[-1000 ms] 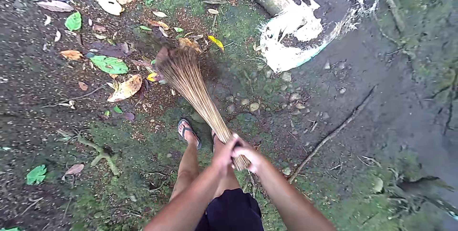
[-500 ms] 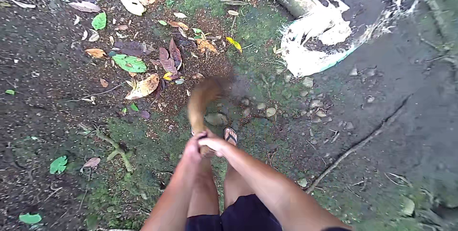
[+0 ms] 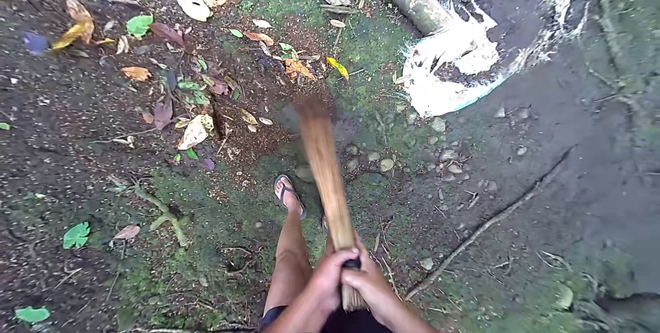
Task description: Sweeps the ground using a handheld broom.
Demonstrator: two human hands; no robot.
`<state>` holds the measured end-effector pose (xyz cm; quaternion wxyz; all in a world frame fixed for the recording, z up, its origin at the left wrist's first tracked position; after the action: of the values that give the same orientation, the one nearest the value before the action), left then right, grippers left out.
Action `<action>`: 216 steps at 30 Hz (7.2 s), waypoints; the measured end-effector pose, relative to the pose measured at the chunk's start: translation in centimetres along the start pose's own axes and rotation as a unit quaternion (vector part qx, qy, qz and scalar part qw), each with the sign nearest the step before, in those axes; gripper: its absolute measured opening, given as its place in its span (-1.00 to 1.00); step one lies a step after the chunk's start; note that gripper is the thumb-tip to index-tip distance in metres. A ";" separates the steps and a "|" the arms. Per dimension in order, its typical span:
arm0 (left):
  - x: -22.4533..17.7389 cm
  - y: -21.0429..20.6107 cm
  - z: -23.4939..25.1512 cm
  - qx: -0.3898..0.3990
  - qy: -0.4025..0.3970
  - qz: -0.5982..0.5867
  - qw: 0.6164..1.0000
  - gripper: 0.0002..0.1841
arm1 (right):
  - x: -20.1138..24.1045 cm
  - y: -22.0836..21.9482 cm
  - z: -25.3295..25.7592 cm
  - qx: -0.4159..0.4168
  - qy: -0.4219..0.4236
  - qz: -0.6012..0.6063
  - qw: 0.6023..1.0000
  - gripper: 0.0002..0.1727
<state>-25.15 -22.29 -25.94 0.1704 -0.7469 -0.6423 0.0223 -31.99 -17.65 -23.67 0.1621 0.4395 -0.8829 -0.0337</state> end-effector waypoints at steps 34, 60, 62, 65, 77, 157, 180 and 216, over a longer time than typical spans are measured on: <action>-8.7 21.2 -1.6 -0.283 -0.161 -0.228 0.917 -0.80 | -1.3 -26.1 5.8 0.344 -0.028 -0.123 0.930 0.11; -8.5 14.1 -3.9 -0.185 -0.204 -0.186 0.943 -0.15 | 4.3 -18.4 2.9 0.301 -0.066 -0.211 0.928 -0.12; -5.5 12.9 -6.5 -0.202 -0.157 -0.194 0.947 -0.24 | 3.7 -16.3 0.5 0.331 -0.194 -0.193 0.903 -0.34; -3.1 12.3 -8.4 -0.182 -0.128 -0.232 0.947 -0.41 | 4.2 -14.8 0.4 0.349 -0.340 -0.161 0.858 -0.84; -0.7 4.4 -2.2 -0.403 -0.347 0.223 0.817 -0.51 | 22.9 -15.6 23.1 0.227 0.163 -0.401 0.873 -0.22; -5.2 16.8 -0.1 -0.395 -0.270 0.048 0.876 -0.54 | 29.3 -30.3 21.8 0.159 0.250 -0.461 0.837 -0.20; -14.8 47.9 -3.8 -0.271 -0.227 -0.614 0.705 -0.52 | 8.9 -31.8 2.6 0.261 0.132 -0.535 0.792 -0.28; -20.6 44.6 -4.7 -0.246 -0.299 -0.492 0.780 0.07 | 7.5 -32.5 2.7 0.205 0.043 -0.407 0.889 -0.43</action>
<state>14.86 -48.48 -37.97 -0.2320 -0.3015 -0.9248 -0.0006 -12.17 -43.65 -30.86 0.0777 0.7848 -0.6060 0.1039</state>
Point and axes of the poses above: each hand's wrist, its own z-axis towards the middle knuckle, its own y-axis out of the back of the hand, x = y × z, the point moved 7 cm from there along z, towards the middle knuckle, and after that the axes turned 8 degrees about -x, right-handed, at the moved point
